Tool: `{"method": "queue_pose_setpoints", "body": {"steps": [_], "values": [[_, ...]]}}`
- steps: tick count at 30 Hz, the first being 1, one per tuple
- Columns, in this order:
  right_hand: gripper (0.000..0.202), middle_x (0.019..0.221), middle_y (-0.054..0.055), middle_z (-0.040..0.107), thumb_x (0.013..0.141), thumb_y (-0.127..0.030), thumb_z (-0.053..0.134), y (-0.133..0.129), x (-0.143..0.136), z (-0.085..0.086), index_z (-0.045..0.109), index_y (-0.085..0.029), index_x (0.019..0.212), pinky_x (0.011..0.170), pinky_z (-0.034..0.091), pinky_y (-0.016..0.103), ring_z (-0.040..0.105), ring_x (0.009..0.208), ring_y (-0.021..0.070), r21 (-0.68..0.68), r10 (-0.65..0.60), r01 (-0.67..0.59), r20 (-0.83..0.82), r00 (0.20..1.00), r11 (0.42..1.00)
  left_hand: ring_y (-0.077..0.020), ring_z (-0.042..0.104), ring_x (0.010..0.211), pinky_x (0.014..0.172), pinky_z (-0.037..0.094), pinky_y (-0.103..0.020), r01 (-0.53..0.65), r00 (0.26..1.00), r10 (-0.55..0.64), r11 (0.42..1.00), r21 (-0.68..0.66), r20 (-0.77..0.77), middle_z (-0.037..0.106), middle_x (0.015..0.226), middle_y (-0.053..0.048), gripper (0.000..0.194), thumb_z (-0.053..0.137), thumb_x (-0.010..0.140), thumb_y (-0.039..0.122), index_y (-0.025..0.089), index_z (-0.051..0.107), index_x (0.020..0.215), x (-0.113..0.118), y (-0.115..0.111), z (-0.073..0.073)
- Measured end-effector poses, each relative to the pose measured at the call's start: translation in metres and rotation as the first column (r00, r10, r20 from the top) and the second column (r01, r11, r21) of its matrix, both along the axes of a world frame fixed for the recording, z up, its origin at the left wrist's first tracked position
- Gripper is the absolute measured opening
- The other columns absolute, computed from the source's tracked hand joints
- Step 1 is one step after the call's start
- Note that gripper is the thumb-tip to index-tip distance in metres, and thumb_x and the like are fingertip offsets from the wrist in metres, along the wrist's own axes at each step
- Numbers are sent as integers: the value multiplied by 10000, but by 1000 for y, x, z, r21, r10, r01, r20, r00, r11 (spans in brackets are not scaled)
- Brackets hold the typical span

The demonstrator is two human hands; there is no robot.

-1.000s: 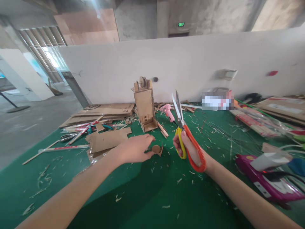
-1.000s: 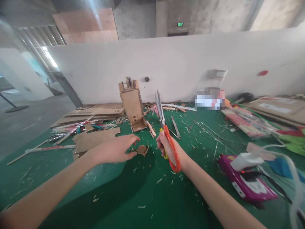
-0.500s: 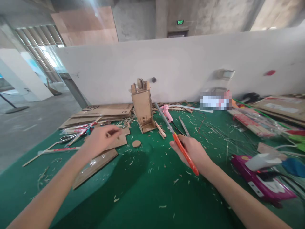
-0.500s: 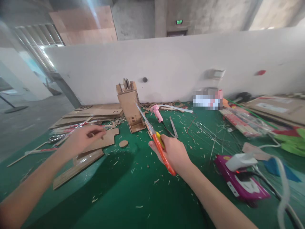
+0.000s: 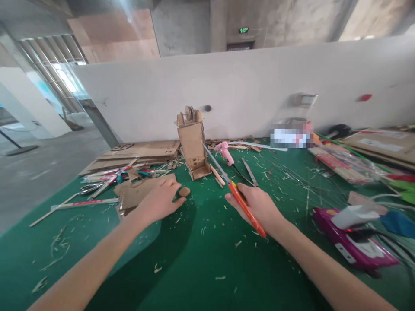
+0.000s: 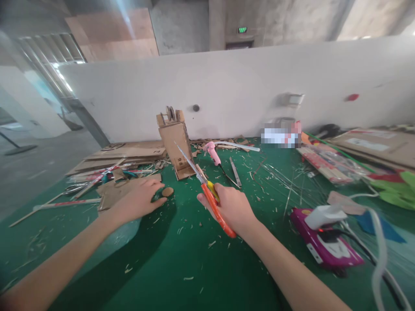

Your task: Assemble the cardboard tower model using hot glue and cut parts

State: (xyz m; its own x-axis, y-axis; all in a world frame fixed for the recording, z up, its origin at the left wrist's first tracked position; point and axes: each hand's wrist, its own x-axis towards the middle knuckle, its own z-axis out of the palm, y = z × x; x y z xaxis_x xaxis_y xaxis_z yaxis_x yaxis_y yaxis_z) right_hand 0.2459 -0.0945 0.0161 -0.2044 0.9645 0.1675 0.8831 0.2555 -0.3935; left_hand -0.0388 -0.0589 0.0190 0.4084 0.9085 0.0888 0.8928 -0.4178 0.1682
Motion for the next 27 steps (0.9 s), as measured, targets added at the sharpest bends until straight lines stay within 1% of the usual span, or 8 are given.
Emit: {"method": "queue_pose_setpoints", "body": {"steps": [3,6,12,17,20,23,25,27], "values": [[448,644,23,615,875,-653,397,-2,-1,2,401,-232,722,491,273,263,565,553,197,3,13,-13,45,999,1000,-281,546,990,857,425,-410,27,999,-28,999,44,26,597,1021,-113,210,484,864,359,171,538,943,16,7,-14],[471,651,28,619,887,-660,355,-3,-2,3,414,-226,716,495,274,262,581,565,194,6,-11,11,73,997,1000,-239,584,902,759,459,-363,0,977,-4,1000,20,214,613,989,-79,228,520,842,312,197,472,1033,20,8,-22],[552,717,60,648,878,-704,276,0,2,6,508,-215,771,525,325,285,629,650,230,22,-174,172,144,974,985,-152,588,711,670,488,-296,14,859,6,999,-35,511,642,914,-15,331,544,833,297,227,468,1147,22,3,-32],[650,821,101,683,781,-796,339,5,4,7,566,-206,932,550,377,330,650,720,293,-4,-255,262,223,941,965,-182,625,858,760,503,-312,76,803,6,991,-112,596,656,1047,-29,284,564,831,320,228,591,1098,27,-2,-25],[652,851,119,689,786,-780,348,7,5,7,576,-198,968,576,405,348,655,752,305,-56,-264,282,217,940,958,-197,646,895,815,506,-335,80,763,105,964,-254,638,682,1019,-45,432,597,813,341,205,524,1217,29,-4,-25],[623,873,125,689,783,-755,388,9,9,9,585,-196,976,594,420,361,656,773,312,-68,-234,259,261,937,963,-206,645,900,821,507,-351,78,841,69,966,-245,537,675,1018,-60,448,592,825,383,197,517,1226,32,-9,-29],[585,902,124,690,786,-727,412,9,11,10,592,-199,962,603,424,363,658,785,312,-71,-200,229,292,935,971,-242,609,998,867,493,-386,77,937,-40,993,-92,347,617,1128,-94,449,600,825,415,190,544,1209,36,-16,-29],[547,912,121,692,802,-695,413,9,12,9,598,-200,944,611,427,359,660,791,309,-71,-176,208,312,933,976,-293,551,1089,904,471,-442,63,990,-77,990,124,114,546,1195,-135,505,598,836,411,165,508,1269,43,-30,-23]]}}
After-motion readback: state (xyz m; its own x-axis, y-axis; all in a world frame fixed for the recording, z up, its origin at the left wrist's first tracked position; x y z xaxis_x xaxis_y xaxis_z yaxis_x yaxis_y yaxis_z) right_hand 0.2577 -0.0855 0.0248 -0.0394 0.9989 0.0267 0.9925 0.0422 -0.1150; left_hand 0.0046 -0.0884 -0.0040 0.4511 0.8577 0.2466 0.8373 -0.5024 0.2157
